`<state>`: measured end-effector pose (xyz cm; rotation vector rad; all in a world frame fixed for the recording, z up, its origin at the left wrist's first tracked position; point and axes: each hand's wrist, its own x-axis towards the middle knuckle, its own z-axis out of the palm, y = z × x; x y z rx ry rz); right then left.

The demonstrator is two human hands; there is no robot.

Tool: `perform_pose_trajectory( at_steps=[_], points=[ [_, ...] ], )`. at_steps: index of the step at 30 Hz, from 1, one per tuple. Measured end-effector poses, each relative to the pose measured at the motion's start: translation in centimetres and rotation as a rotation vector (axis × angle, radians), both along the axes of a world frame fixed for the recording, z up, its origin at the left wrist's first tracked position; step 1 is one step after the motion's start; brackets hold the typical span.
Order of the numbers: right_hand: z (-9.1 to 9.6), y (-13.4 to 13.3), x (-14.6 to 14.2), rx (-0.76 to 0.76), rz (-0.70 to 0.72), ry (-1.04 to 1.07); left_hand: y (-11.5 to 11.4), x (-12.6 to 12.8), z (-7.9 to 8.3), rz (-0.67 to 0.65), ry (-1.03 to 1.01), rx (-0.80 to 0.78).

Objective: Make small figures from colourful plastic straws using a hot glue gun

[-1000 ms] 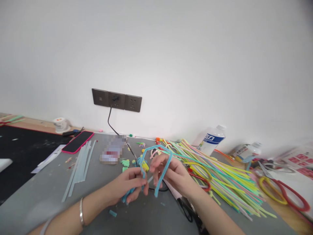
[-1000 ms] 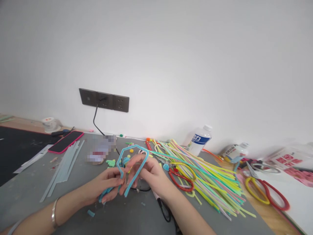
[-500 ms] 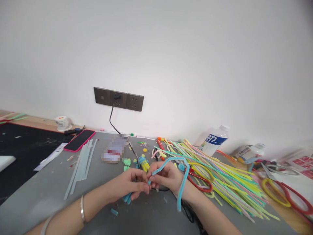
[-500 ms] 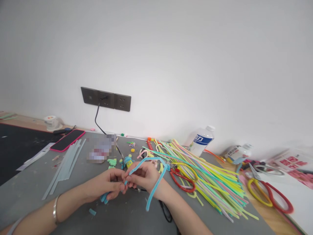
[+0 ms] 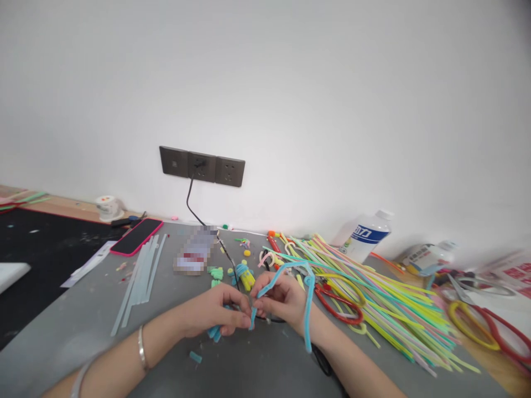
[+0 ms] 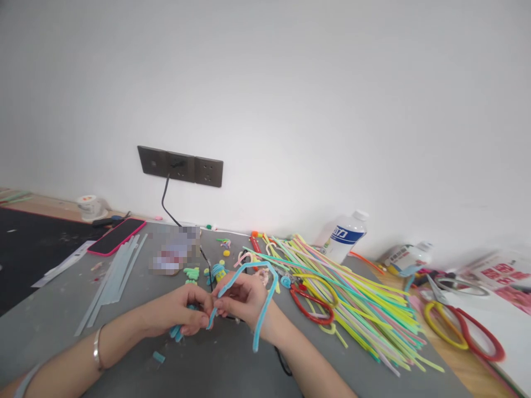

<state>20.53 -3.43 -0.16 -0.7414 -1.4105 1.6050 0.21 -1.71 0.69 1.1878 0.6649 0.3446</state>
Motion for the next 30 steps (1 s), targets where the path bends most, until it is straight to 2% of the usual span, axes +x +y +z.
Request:
perform_pose_trajectory(
  at_steps=[4,12,19,24,27,30],
  points=[
    [0.1,-0.2,-0.5,0.034,-0.025,0.018,-0.2,0.1,-0.2,-0.026,0.007,-0.001],
    [0.6,-0.5,-0.8,0.122,-0.116,-0.058,-0.7,0.5,-0.3,0.034,-0.018,-0.03],
    [1.6,-1.2,-0.9,0.434,-0.395,-0.133,-0.3,0.8,0.2,0.259,-0.13,0.042],
    [1.0,-1.3,-1.1,0.781,-0.437,-0.197,-0.8,1.2,-0.3,0.427,-0.161,0.089],
    [0.4,-1.3,-1.2,0.82,-0.386,-0.287,-1.0,1.5,-1.1,0.494,-0.173,0.095],
    [0.0,-1.4,-1.2,0.739,-0.366,-0.318,-0.8,1.7,-1.8,0.532,-0.162,0.098]
  ],
)
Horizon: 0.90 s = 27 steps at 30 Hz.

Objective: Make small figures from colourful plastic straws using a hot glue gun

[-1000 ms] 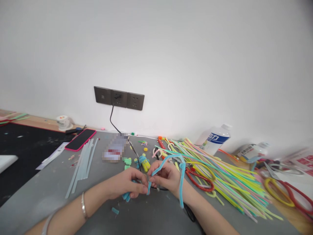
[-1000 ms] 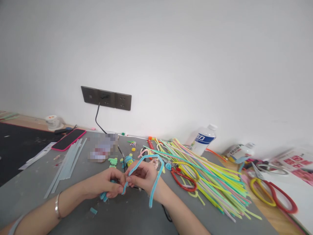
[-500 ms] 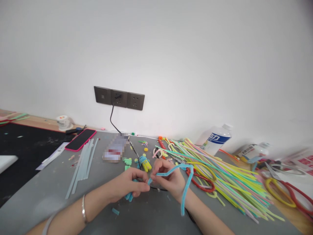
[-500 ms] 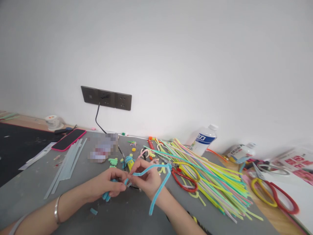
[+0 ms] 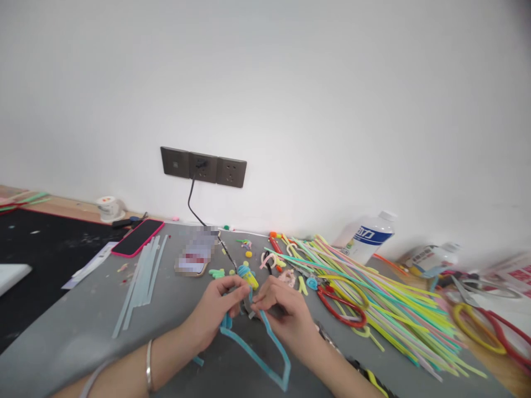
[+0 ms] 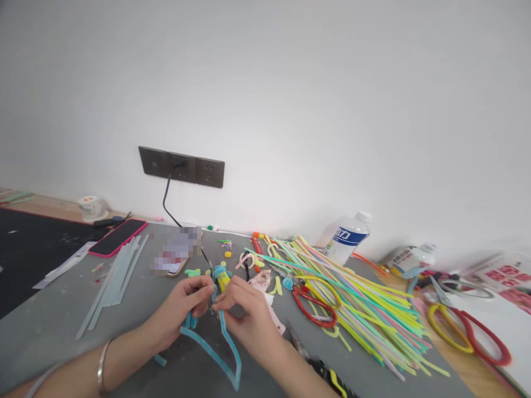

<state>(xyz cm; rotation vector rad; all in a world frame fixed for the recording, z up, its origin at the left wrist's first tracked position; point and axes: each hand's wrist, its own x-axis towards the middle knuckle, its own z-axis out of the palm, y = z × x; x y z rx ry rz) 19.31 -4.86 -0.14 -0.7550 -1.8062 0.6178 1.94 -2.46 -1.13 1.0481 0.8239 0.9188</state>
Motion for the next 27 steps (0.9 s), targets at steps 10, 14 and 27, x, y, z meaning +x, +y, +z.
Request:
perform_pose_trajectory(
  at_steps=[10,14,27],
  points=[
    [1.3,0.5,0.3,-0.391,0.014,0.234,1.1,-0.8,0.7,-0.176,0.024,-0.022],
    [1.8,0.3,0.7,-0.413,-0.036,0.162,0.9,-0.9,0.7,-0.22,0.06,-0.002],
    [2.2,0.4,1.5,-0.559,0.144,0.053,1.0,-1.7,1.7,-0.467,0.178,0.0]
  ],
)
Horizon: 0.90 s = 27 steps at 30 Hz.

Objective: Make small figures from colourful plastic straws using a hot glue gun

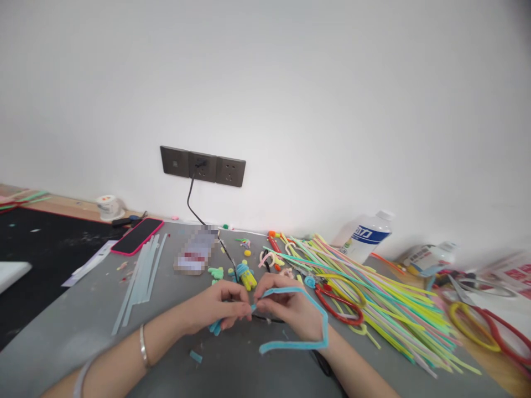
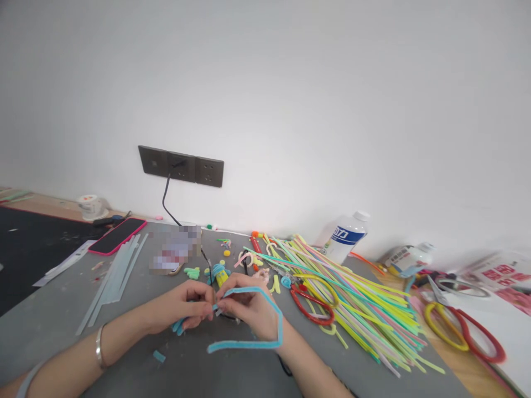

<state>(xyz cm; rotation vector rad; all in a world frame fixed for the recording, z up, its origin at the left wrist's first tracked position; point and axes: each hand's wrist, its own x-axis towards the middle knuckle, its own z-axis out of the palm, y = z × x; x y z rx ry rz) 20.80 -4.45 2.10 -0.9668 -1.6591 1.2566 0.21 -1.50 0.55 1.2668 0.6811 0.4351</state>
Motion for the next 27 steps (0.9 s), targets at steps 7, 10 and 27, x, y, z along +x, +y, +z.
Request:
perform_pose_trajectory(
  at_steps=[7,10,27],
  points=[
    [-0.4,-0.4,-0.4,0.036,-0.061,0.042,-0.3,0.1,-0.1,0.019,-0.026,0.057],
    [-0.5,-0.6,-0.7,0.08,-0.126,0.1,-0.4,0.5,-0.5,0.185,-0.103,0.161],
    [-2.4,0.4,-0.4,0.279,-0.142,0.102,-0.3,0.6,-0.4,0.252,-0.084,0.219]
  ],
)
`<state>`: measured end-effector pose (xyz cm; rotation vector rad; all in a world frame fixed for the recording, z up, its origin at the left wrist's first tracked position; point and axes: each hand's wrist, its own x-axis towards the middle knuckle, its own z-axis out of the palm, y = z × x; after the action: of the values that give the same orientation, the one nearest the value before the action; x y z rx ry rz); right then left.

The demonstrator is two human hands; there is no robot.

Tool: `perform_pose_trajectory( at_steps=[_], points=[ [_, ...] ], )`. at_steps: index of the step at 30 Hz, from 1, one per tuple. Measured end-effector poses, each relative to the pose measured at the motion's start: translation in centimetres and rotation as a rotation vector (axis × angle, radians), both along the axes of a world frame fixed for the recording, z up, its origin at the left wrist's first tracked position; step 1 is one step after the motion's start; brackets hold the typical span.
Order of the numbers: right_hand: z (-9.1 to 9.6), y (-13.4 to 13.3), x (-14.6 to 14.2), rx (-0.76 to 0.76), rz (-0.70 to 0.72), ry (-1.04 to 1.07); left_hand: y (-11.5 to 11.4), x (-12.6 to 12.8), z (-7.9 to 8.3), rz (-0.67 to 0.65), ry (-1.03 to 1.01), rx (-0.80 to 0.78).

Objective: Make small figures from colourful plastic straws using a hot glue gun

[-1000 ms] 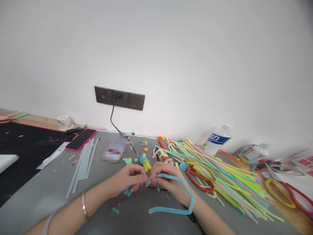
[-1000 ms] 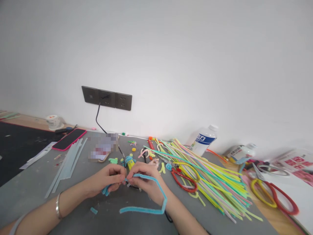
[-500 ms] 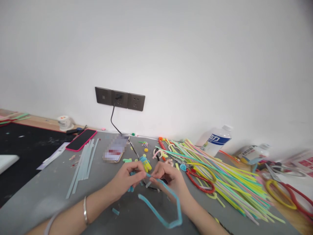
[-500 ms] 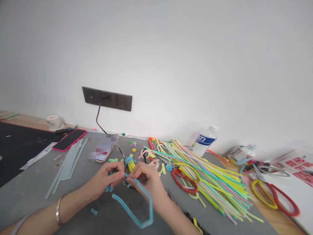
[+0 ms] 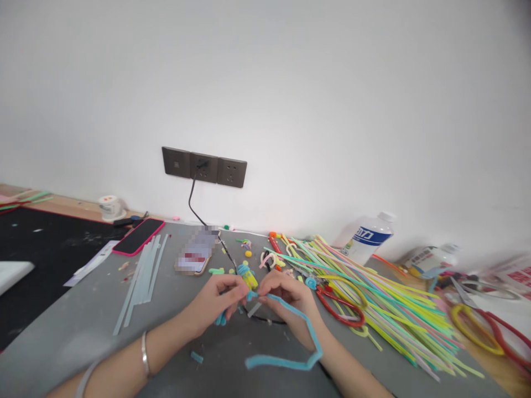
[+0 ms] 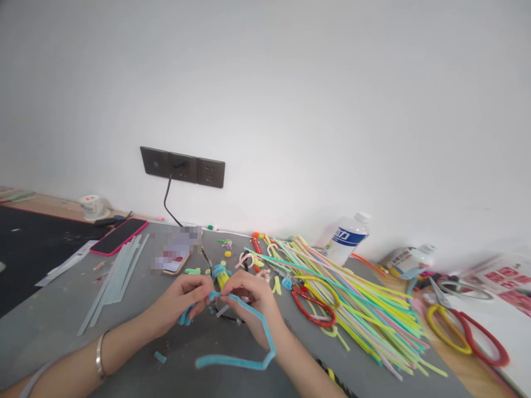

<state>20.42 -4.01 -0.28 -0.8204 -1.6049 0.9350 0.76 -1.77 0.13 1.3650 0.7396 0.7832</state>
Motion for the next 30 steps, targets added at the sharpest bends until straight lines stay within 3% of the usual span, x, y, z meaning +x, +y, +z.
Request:
perform_pose_trajectory(
  at_steps=[4,6,12,16,19,22,27,30],
  points=[
    [1.2,0.0,0.3,0.113,0.039,-0.137,0.0,-0.1,0.0,-0.111,0.099,0.011],
    [1.6,-0.1,0.3,0.062,0.058,-0.151,0.0,-0.2,0.1,-0.137,0.135,0.011],
    [2.4,0.0,1.2,-0.505,0.152,0.1,0.3,-0.6,0.6,-0.103,0.188,0.104],
    [3.9,-0.4,2.2,-0.693,0.273,-0.062,0.3,-0.6,0.8,-0.136,0.226,0.266],
    [4.9,-1.1,1.9,-0.705,0.282,-0.287,0.2,-0.5,0.6,-0.147,0.249,0.344],
    [5.1,-1.7,1.1,-0.662,0.204,-0.361,0.1,-0.6,0.4,-0.15,0.241,0.381],
    [4.8,-1.8,0.4,-0.542,0.201,-0.274,-0.1,-0.6,0.5,-0.051,0.196,0.502],
    [4.9,-1.8,0.4,-0.598,0.236,-0.18,-0.4,-0.7,0.4,0.058,0.177,0.792]
  ],
)
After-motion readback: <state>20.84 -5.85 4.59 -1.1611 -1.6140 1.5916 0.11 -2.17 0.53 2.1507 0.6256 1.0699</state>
